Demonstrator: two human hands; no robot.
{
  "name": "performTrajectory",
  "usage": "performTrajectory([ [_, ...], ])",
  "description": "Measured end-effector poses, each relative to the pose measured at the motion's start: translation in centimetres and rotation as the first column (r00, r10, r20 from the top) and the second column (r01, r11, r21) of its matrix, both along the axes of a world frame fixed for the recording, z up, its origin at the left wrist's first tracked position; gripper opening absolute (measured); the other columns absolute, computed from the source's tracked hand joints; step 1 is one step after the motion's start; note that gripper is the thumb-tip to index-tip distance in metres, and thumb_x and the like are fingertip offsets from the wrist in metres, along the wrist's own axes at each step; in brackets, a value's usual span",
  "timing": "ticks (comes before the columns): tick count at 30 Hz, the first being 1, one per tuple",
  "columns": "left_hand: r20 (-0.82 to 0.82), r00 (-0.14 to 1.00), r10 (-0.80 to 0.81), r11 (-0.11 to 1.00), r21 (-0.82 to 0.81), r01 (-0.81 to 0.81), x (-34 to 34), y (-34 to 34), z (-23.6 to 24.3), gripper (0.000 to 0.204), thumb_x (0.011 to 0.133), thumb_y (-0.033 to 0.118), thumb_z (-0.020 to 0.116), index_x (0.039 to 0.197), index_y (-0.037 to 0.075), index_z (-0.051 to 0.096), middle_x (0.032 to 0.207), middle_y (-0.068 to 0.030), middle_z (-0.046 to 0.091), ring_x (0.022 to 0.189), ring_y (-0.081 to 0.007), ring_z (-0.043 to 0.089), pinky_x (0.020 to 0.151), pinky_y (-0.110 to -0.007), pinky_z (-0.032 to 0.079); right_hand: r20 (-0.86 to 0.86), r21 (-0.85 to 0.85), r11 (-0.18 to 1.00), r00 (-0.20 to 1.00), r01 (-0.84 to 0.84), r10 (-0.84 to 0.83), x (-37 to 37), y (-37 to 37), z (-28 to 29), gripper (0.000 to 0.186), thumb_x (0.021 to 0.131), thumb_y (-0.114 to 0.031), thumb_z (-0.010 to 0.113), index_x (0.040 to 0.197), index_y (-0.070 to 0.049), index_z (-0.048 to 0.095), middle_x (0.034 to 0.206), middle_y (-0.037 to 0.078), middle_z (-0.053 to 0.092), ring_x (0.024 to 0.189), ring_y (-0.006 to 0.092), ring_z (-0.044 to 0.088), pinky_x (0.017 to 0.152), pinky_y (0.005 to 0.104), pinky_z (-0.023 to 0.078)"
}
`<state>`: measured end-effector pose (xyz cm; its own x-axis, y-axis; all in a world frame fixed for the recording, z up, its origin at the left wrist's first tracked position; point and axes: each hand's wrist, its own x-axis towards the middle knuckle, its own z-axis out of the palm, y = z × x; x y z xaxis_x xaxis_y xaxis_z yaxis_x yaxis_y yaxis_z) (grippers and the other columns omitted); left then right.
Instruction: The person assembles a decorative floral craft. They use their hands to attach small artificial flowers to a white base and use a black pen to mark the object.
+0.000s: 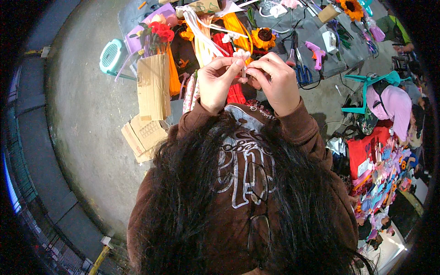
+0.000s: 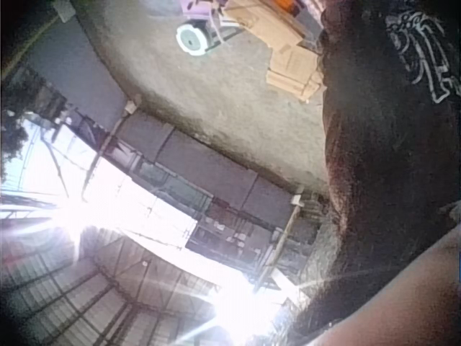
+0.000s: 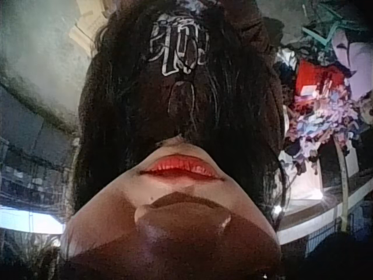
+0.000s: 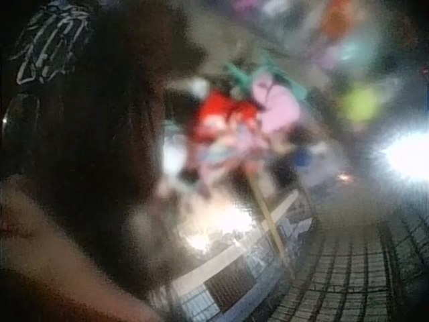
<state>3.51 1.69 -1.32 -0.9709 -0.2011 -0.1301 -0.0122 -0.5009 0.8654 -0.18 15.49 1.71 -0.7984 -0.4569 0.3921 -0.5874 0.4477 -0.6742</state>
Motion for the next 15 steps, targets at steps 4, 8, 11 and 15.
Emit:
performTrajectory([
  [4,-0.036,0.999,-0.012,0.999,-0.047,0.010,0.0,-0.1,-0.7,0.015,0.079,0.005,0.060,0.090,-0.005,0.059,0.089,-0.0108,0.062,0.071,-0.0118,0.059,0.060,-0.024,0.052,-0.009,0.005,0.999,0.999,0.033,-0.033,-0.1,0.0,-0.1,0.008,0.073,-0.010,0.060,0.076,-0.003,0.059,0.074,0.010,0.053,0.066,0.0252,0.056,0.058,0.0325,0.045],
  [8,-0.030,1.000,-0.010,0.999,-0.032,0.009,0.1,0.1,0.0,0.014,0.077,0.003,0.061,0.089,-0.004,0.059,0.085,-0.0098,0.062,0.072,-0.0123,0.059,0.063,-0.024,0.052,0.134,-0.167,0.979,0.987,0.113,-0.091,0.1,0.0,0.2,0.007,0.074,-0.007,0.061,0.076,-0.001,0.059,0.075,0.010,0.053,0.066,0.0214,0.057,0.059,0.0298,0.046],
  [11,-0.004,1.000,-0.021,1.000,0.002,0.021,-0.1,-0.1,-0.1,0.021,0.077,0.001,0.060,0.097,-0.003,0.057,0.083,-0.0104,0.061,0.075,-0.0134,0.060,0.064,-0.024,0.052,0.219,-0.317,0.941,0.975,0.115,-0.045,0.2,-0.2,-1.0,0.007,0.075,-0.004,0.061,0.081,-0.001,0.060,0.083,0.011,0.053,0.071,0.0166,0.058,0.065,0.0237,0.047],
  [15,0.026,0.999,-0.045,0.996,0.076,0.042,0.0,-0.4,-0.1,0.032,0.077,0.000,0.059,0.108,0.000,0.051,0.084,-0.0108,0.060,0.076,-0.0146,0.060,0.065,-0.025,0.052,0.483,-0.462,0.882,0.860,0.091,0.165,0.7,-0.3,-2.0,0.011,0.077,-0.005,0.059,0.086,0.002,0.061,0.085,0.011,0.057,0.075,0.0155,0.058,0.070,0.0244,0.045],
])
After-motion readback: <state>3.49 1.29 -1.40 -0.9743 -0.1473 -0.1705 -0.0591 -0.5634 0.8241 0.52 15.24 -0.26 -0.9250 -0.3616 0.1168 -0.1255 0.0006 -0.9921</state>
